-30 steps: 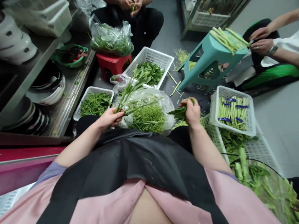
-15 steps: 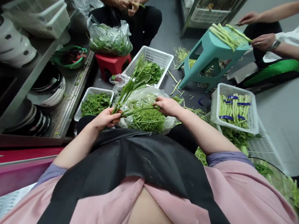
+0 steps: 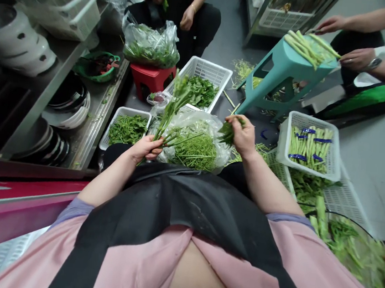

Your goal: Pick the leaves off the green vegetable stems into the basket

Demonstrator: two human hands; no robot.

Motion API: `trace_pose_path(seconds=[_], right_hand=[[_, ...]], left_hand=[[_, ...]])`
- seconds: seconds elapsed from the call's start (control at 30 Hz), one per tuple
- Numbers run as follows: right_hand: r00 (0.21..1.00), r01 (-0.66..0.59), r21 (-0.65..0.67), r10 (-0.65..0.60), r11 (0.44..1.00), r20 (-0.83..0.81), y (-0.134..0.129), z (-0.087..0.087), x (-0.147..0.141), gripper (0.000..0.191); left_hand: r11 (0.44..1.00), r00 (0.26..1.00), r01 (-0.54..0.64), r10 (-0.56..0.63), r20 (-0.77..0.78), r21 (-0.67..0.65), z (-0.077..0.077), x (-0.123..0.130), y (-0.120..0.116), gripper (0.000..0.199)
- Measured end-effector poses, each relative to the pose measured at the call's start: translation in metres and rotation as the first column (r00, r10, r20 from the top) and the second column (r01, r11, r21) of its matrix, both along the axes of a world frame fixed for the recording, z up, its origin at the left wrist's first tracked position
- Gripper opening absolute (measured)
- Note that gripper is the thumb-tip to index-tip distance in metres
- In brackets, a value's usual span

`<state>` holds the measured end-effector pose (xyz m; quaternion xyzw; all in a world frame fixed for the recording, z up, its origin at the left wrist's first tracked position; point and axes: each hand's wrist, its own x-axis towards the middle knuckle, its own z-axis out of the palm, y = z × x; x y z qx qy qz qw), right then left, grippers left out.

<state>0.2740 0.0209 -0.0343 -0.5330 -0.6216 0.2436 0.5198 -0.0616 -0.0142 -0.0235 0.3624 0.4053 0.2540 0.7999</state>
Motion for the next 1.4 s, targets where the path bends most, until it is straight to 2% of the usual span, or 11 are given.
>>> trace_pose_path(seconds=[0.13, 0.23, 0.4, 0.5, 0.63, 0.73, 0.8, 0.9, 0.97, 1.17, 1.4], right_hand=[[0.643, -0.493, -0.09, 0.432, 0.865, 0.632, -0.007, 0.014, -0.03, 0.02], [0.438, -0.531, -0.305, 0.564, 0.79, 0.7, -0.01, 0.009, -0.045, 0.024], [0.461, -0.539, -0.41, 0.665, 0.736, 0.588, -0.027, -0.008, -0.049, 0.029], [0.599, -0.448, -0.439, 0.626, 0.779, 0.499, -0.034, -0.019, -0.055, 0.027], [0.977, -0.094, -0.355, 0.155, 0.93, 0.147, -0.028, -0.035, -0.05, 0.033], [0.968, 0.242, -0.204, -0.25, 0.949, -0.015, -0.026, -0.034, -0.035, 0.042], [0.983, 0.109, 0.041, -0.114, 0.993, 0.146, -0.032, -0.025, -0.03, 0.036], [0.727, -0.469, 0.243, 0.215, 0.849, 0.652, -0.044, -0.006, -0.042, 0.028], [0.512, -0.639, 0.224, 0.188, 0.736, 0.838, -0.049, 0.002, -0.06, 0.031], [0.312, -0.568, 0.14, 0.055, 0.811, 0.948, -0.054, -0.003, -0.09, 0.034], [0.268, -0.527, -0.099, 0.276, 0.844, 0.923, -0.061, -0.009, -0.079, 0.033]], left_hand=[[0.997, 0.997, 0.072, -0.071, 0.023, -0.012, 0.004, 0.012, 0.004, 0.041], [0.999, 0.998, 0.052, -0.052, 0.026, 0.007, 0.005, 0.02, 0.006, 0.041], [0.999, 1.0, 0.014, -0.014, -0.007, 0.029, -0.002, 0.025, 0.009, 0.048], [1.0, 1.0, 0.02, -0.019, -0.021, 0.022, -0.005, 0.029, 0.007, 0.048], [1.0, 1.0, 0.025, -0.026, 0.014, 0.019, -0.003, 0.039, 0.002, 0.047], [1.0, 1.0, 0.023, -0.023, 0.018, -0.005, -0.001, 0.045, 0.001, 0.046], [0.999, 1.0, 0.026, -0.027, -0.01, -0.026, -0.001, 0.048, 0.002, 0.044], [0.999, 0.997, 0.04, -0.042, -0.058, -0.03, -0.001, 0.055, 0.003, 0.041], [0.999, 0.995, 0.042, -0.043, -0.085, -0.022, 0.0, 0.061, 0.002, 0.041], [0.999, 0.977, 0.035, -0.032, -0.209, 0.012, -0.003, 0.076, -0.003, 0.035], [0.98, 0.944, 0.142, -0.092, -0.318, 0.137, -0.002, 0.075, -0.007, 0.029]])
